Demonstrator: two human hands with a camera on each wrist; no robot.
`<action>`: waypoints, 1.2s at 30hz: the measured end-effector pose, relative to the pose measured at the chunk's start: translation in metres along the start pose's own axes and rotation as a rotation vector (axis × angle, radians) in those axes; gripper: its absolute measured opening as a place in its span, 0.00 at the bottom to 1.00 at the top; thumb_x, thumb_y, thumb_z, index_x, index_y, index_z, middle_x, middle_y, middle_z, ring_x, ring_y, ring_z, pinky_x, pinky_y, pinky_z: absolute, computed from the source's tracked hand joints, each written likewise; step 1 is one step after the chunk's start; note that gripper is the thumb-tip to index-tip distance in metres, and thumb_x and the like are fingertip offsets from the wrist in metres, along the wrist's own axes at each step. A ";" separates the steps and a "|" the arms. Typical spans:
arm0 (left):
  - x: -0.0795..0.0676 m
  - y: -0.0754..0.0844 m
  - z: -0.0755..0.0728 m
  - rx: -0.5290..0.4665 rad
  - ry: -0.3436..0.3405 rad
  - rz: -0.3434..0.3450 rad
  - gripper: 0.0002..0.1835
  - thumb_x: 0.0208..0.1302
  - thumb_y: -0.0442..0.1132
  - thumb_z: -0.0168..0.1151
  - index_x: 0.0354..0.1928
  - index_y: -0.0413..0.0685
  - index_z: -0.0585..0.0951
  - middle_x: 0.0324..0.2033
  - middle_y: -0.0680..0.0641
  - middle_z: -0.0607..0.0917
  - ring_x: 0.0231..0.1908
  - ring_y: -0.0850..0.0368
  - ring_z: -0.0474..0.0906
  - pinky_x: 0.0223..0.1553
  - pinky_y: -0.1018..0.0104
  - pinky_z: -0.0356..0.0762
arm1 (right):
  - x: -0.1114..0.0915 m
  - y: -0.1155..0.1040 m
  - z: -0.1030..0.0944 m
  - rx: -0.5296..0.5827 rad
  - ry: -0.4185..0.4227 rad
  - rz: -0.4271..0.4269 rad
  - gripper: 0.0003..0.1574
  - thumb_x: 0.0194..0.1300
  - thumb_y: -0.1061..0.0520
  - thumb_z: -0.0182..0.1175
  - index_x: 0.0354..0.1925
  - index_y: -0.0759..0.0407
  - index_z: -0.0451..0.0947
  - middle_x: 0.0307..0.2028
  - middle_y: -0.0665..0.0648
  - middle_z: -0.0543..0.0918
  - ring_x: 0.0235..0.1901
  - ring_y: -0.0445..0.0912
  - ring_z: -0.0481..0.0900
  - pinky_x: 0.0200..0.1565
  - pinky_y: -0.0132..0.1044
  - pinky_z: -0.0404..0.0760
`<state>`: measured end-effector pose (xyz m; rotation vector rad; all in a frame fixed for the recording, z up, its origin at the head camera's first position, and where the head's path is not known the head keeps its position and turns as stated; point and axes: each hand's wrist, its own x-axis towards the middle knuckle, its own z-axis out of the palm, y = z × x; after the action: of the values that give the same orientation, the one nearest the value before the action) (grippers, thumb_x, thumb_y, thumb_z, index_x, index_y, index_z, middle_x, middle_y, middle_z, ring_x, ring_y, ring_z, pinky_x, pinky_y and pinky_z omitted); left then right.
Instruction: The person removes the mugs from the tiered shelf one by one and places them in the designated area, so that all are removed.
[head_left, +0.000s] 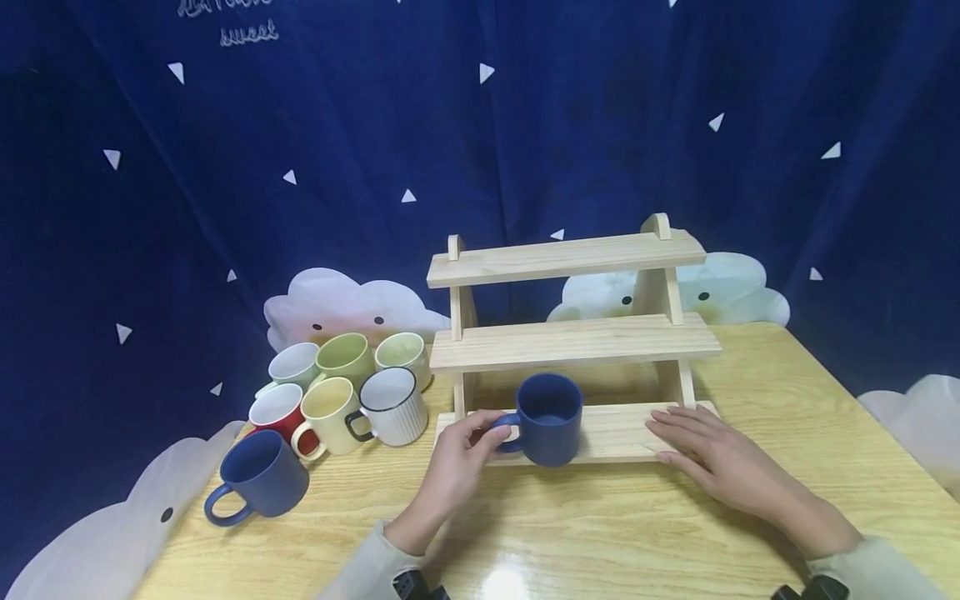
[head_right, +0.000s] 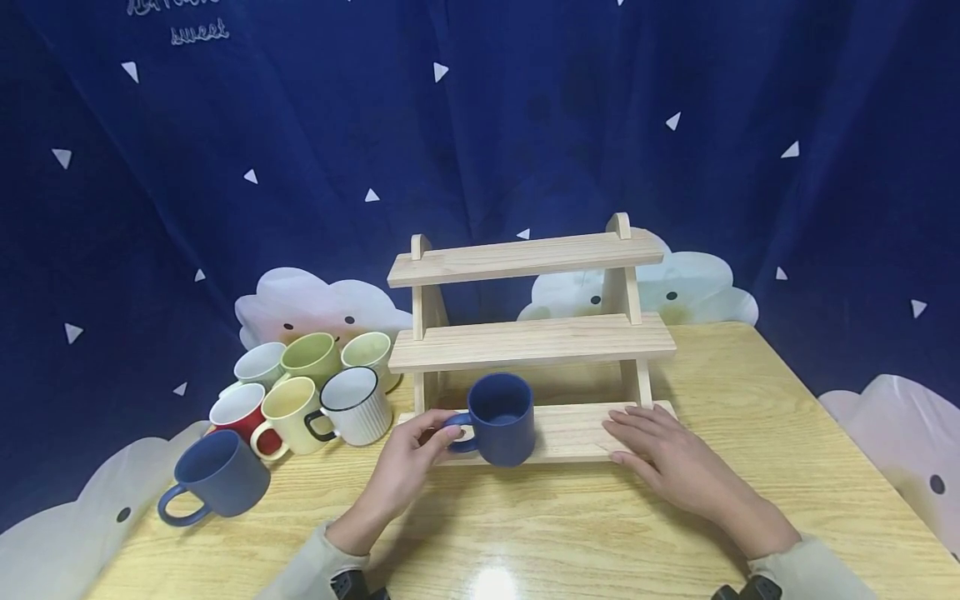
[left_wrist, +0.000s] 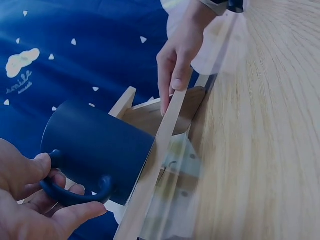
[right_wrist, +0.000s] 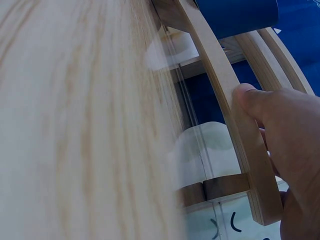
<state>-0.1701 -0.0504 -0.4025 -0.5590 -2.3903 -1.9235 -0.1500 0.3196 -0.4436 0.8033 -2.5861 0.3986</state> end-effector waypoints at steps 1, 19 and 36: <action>-0.001 0.001 -0.001 -0.007 -0.002 -0.004 0.11 0.67 0.36 0.62 0.48 0.37 0.83 0.38 0.40 0.85 0.38 0.46 0.83 0.38 0.63 0.85 | 0.000 0.000 0.000 0.001 0.000 0.001 0.27 0.67 0.49 0.64 0.62 0.54 0.77 0.59 0.53 0.78 0.61 0.58 0.70 0.72 0.34 0.48; -0.023 0.011 -0.042 -0.044 0.098 -0.076 0.13 0.67 0.34 0.62 0.51 0.36 0.82 0.44 0.38 0.84 0.43 0.46 0.83 0.41 0.65 0.84 | 0.001 -0.002 -0.002 0.008 -0.015 0.014 0.27 0.67 0.49 0.63 0.61 0.55 0.77 0.59 0.53 0.79 0.62 0.58 0.70 0.72 0.36 0.51; -0.051 0.010 -0.092 -0.066 0.251 -0.127 0.12 0.69 0.29 0.58 0.51 0.30 0.80 0.46 0.35 0.83 0.43 0.51 0.84 0.43 0.62 0.84 | 0.001 0.000 -0.001 0.017 -0.017 0.020 0.27 0.68 0.49 0.63 0.62 0.56 0.77 0.60 0.54 0.78 0.62 0.59 0.70 0.72 0.36 0.50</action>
<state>-0.1382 -0.1497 -0.3834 -0.1572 -2.2611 -1.9906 -0.1503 0.3192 -0.4419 0.7906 -2.6118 0.4215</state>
